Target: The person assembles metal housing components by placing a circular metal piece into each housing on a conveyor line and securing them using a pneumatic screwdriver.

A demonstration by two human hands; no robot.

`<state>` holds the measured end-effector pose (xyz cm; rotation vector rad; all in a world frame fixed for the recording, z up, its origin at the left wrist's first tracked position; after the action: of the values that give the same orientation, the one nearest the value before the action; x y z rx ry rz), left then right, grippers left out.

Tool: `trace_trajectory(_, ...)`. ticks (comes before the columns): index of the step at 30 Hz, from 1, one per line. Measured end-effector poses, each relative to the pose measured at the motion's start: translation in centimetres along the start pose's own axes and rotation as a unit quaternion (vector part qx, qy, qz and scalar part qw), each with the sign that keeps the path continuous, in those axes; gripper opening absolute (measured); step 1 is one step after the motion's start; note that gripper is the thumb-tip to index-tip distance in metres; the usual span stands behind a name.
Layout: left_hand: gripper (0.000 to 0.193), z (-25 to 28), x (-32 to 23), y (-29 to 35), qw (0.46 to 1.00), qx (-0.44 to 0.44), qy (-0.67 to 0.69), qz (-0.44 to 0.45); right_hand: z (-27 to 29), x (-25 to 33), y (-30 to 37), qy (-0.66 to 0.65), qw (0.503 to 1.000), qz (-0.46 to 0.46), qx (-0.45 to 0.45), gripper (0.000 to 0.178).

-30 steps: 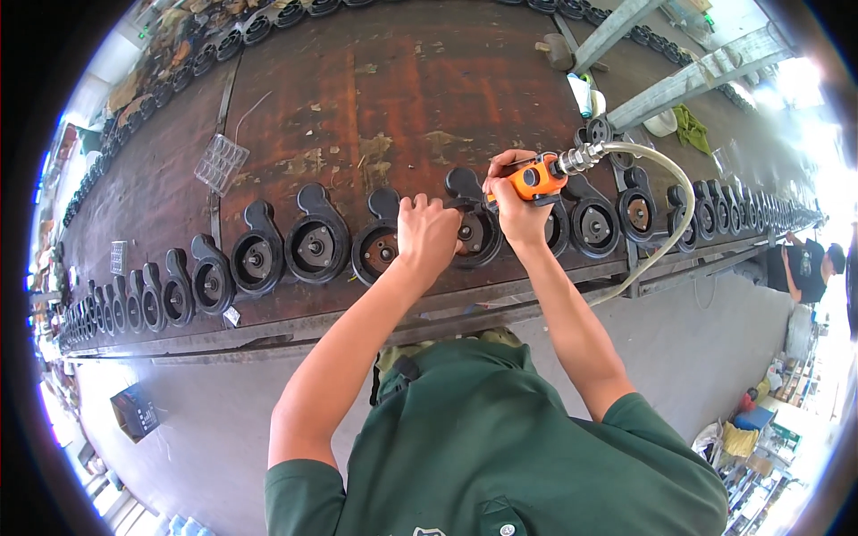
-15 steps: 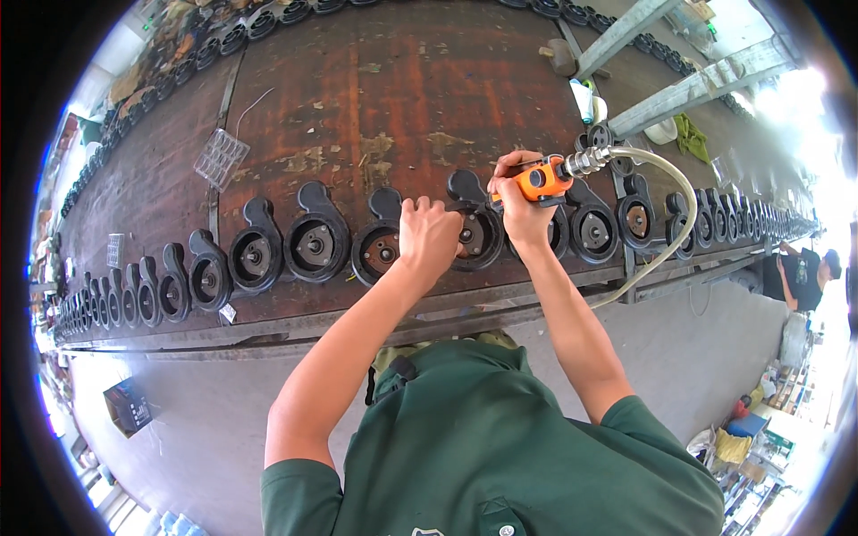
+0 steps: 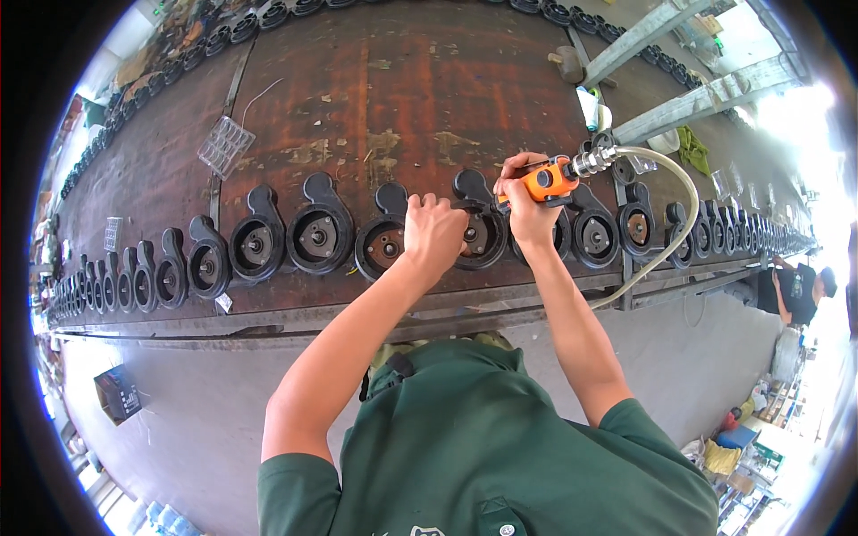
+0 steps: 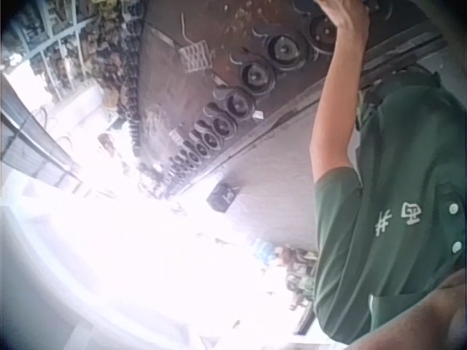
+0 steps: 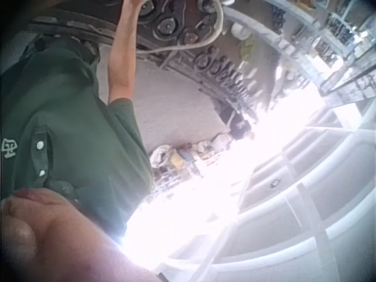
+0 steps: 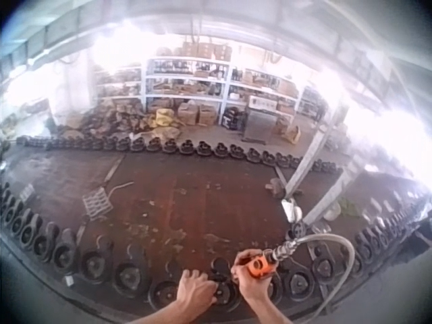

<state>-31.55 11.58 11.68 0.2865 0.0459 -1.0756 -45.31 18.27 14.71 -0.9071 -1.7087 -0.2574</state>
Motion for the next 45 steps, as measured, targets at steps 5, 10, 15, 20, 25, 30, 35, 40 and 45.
trace_trajectory(5, 0.041, 0.1, 0.2, 0.1, 1.000, -0.008, 0.007, -0.007, 0.0, -0.6, 0.0, 0.021, 0.999, 0.024, 0.020, 0.021)
trace_trajectory(10, 0.041, -0.1, 0.3, 0.3, 1.000, -0.012, 0.010, -0.005, 0.0, -0.8, 0.0, 0.027, 0.999, 0.019, 0.033, 0.021)
trace_trajectory(15, 0.043, 0.0, 0.2, 0.3, 1.000, -0.013, 0.017, -0.002, -0.4, -0.5, 0.2, -0.002, 1.000, 0.004, 0.029, 0.021)
trace_trajectory(20, 0.043, 0.1, 0.3, 0.3, 1.000, -0.009, 0.021, -0.002, -0.5, -0.4, 0.3, 0.005, 1.000, 0.013, 0.025, 0.020)
trace_trajectory(25, 0.043, 0.1, 0.3, 0.4, 1.000, -0.014, 0.013, -0.003, -0.5, 0.0, -0.1, 0.013, 0.999, 0.020, 0.031, 0.018)
trace_trajectory(30, 0.044, 0.0, 0.3, 0.3, 1.000, -0.009, 0.021, -0.002, -0.2, -0.3, 0.0, 0.001, 1.000, 0.008, 0.026, 0.020)
trace_trajectory(35, 0.043, -0.1, 0.3, 0.3, 1.000, -0.007, 0.018, -0.001, -0.3, -0.4, -0.1, 0.005, 0.999, 0.008, 0.031, 0.021)
trace_trajectory(40, 0.044, 0.0, 0.2, 0.3, 1.000, -0.003, 0.024, -0.002, -0.2, -0.2, 0.0, 0.010, 1.000, 0.010, 0.027, 0.021)
trace_trajectory(45, 0.032, -0.4, 0.3, 0.4, 0.998, -0.046, 0.030, -0.007, -0.2, -0.4, 0.2, 0.008, 0.999, 0.007, 0.032, 0.021)
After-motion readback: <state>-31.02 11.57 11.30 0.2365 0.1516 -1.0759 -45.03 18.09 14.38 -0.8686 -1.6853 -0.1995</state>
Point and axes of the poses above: each hand's wrist, its own y-axis away from the middle knuckle, its own z-axis out of the back of the hand, x = y × z, the point moved 2 cm from there along -y, towards the middle knuckle, and after that the axes turned 3 degrees about x, right-handed, at the moved point
